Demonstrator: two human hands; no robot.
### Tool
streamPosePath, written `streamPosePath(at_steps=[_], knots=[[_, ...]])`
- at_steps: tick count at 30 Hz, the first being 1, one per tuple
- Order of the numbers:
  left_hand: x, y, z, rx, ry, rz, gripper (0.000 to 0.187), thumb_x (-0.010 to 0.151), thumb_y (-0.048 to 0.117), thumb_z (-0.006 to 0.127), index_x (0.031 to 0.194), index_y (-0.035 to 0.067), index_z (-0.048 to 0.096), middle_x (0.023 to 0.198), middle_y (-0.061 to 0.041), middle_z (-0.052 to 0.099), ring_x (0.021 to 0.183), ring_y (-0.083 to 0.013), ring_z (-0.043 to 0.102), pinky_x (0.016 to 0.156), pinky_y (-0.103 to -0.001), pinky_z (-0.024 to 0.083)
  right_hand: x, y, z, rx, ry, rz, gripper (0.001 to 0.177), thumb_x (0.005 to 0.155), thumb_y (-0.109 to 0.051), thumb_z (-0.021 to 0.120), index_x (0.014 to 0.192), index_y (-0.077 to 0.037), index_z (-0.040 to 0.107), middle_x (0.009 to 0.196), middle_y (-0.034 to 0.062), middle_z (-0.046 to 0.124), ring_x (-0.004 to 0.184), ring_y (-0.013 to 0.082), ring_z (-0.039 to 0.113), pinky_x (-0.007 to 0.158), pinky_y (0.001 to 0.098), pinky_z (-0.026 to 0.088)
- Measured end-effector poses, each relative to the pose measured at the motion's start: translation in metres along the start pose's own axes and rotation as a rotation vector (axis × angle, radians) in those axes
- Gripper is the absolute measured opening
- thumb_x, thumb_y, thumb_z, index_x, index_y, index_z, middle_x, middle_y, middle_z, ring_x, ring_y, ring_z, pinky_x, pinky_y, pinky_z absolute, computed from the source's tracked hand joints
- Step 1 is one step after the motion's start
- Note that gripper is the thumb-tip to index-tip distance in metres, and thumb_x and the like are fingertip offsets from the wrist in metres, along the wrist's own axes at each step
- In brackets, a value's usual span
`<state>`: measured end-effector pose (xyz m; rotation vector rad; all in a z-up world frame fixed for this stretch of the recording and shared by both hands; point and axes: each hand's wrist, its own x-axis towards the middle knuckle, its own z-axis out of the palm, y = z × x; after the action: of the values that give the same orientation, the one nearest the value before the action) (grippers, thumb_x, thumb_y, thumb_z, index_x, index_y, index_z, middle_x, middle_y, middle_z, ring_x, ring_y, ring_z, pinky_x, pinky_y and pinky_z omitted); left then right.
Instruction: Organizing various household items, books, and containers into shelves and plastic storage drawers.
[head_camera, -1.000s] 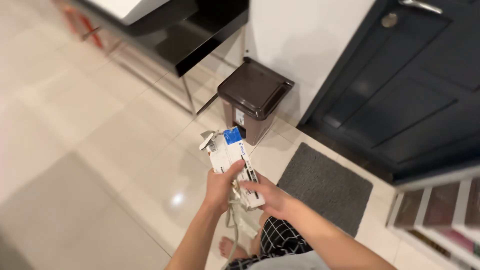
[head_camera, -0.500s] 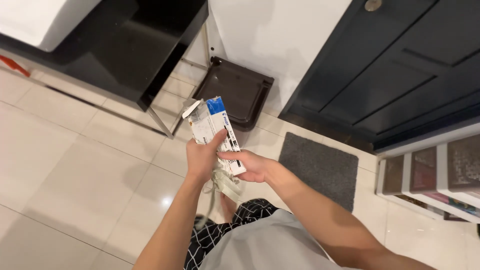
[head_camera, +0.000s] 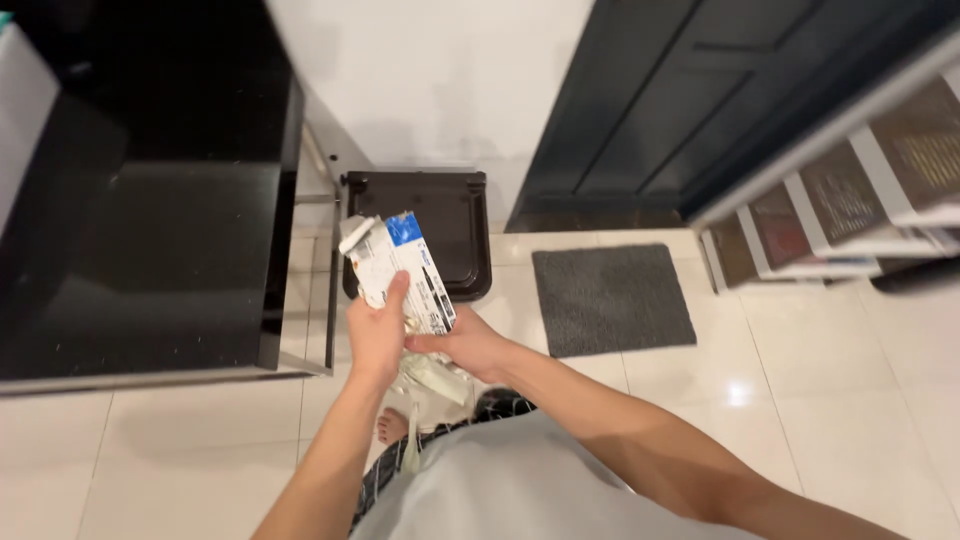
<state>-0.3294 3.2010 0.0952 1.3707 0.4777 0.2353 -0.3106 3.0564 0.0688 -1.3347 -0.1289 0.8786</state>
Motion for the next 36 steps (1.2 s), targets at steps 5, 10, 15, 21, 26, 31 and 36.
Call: streamPosePath(at_steps=[5,10,15,21,26,31,36], knots=[[0.043,0.021,-0.009,-0.02,-0.212,-0.184,0.044,0.095,0.028,0.068,0.126,-0.004,0.067,0.116,-0.011,0.076,0.097,-0.0166,0.071,0.081,-0.032,0.056,0.02,-0.016,0.017,0.118,0.181,0.091,0.034,0.088,-0.01,0.077,0.122,-0.005,0.072,0.112,0.0074,0.074,0.097,0.0193,0.067,0.075,0.0374,0.054],[0.077,0.013,-0.01,-0.049,-0.403,-0.447,0.049,0.094,0.028,0.067,0.132,-0.003,0.063,0.124,-0.012,0.073,0.103,-0.0216,0.072,0.085,-0.036,0.057,0.039,0.001,0.005,0.294,0.225,0.034,0.035,0.088,-0.009,0.075,0.122,-0.003,0.07,0.115,0.0086,0.075,0.101,0.021,0.072,0.081,0.0384,0.061],[0.09,0.005,-0.015,-0.153,-0.441,-0.569,0.051,0.095,0.026,0.066,0.136,-0.003,0.058,0.128,-0.015,0.07,0.108,-0.0269,0.07,0.09,-0.041,0.057,0.051,0.003,0.008,0.297,0.247,0.046,0.036,0.088,-0.01,0.075,0.122,0.0,0.069,0.113,0.0122,0.074,0.096,0.0234,0.073,0.076,0.0406,0.063],[0.101,-0.002,-0.02,-0.156,-0.351,-0.663,0.052,0.097,0.031,0.061,0.141,0.007,0.048,0.134,-0.013,0.064,0.118,-0.0276,0.066,0.098,-0.043,0.055,0.067,0.02,0.002,0.337,0.273,0.089,0.037,0.089,-0.011,0.076,0.123,-0.001,0.068,0.111,0.013,0.074,0.091,0.0242,0.072,0.068,0.0395,0.06],[0.125,-0.044,-0.034,-0.007,-0.367,-0.73,0.06,0.099,0.052,0.047,0.141,0.01,0.056,0.136,-0.009,0.061,0.12,-0.0244,0.058,0.102,-0.045,0.047,0.071,0.017,-0.001,0.375,0.33,0.16,0.039,0.09,-0.016,0.074,0.127,-0.004,0.067,0.112,0.012,0.073,0.092,0.0227,0.073,0.068,0.0372,0.061],[0.119,-0.077,-0.045,0.164,-0.396,-0.891,0.063,0.099,0.058,0.04,0.144,0.014,0.051,0.134,-0.01,0.059,0.119,-0.027,0.055,0.101,-0.049,0.044,0.076,0.052,-0.017,0.524,0.367,0.27,0.039,0.096,-0.019,0.068,0.128,0.002,0.064,0.113,0.0159,0.073,0.094,0.0258,0.074,0.069,0.0376,0.061],[0.085,-0.07,-0.048,0.318,-0.525,-1.123,0.069,0.1,0.065,0.032,0.144,0.014,0.046,0.132,-0.015,0.058,0.108,-0.0322,0.06,0.097,-0.053,0.048,0.094,0.128,-0.039,0.712,0.262,0.332,0.038,0.102,-0.021,0.059,0.13,0.003,0.06,0.114,0.0166,0.073,0.098,0.0275,0.075,0.07,0.0346,0.058]])
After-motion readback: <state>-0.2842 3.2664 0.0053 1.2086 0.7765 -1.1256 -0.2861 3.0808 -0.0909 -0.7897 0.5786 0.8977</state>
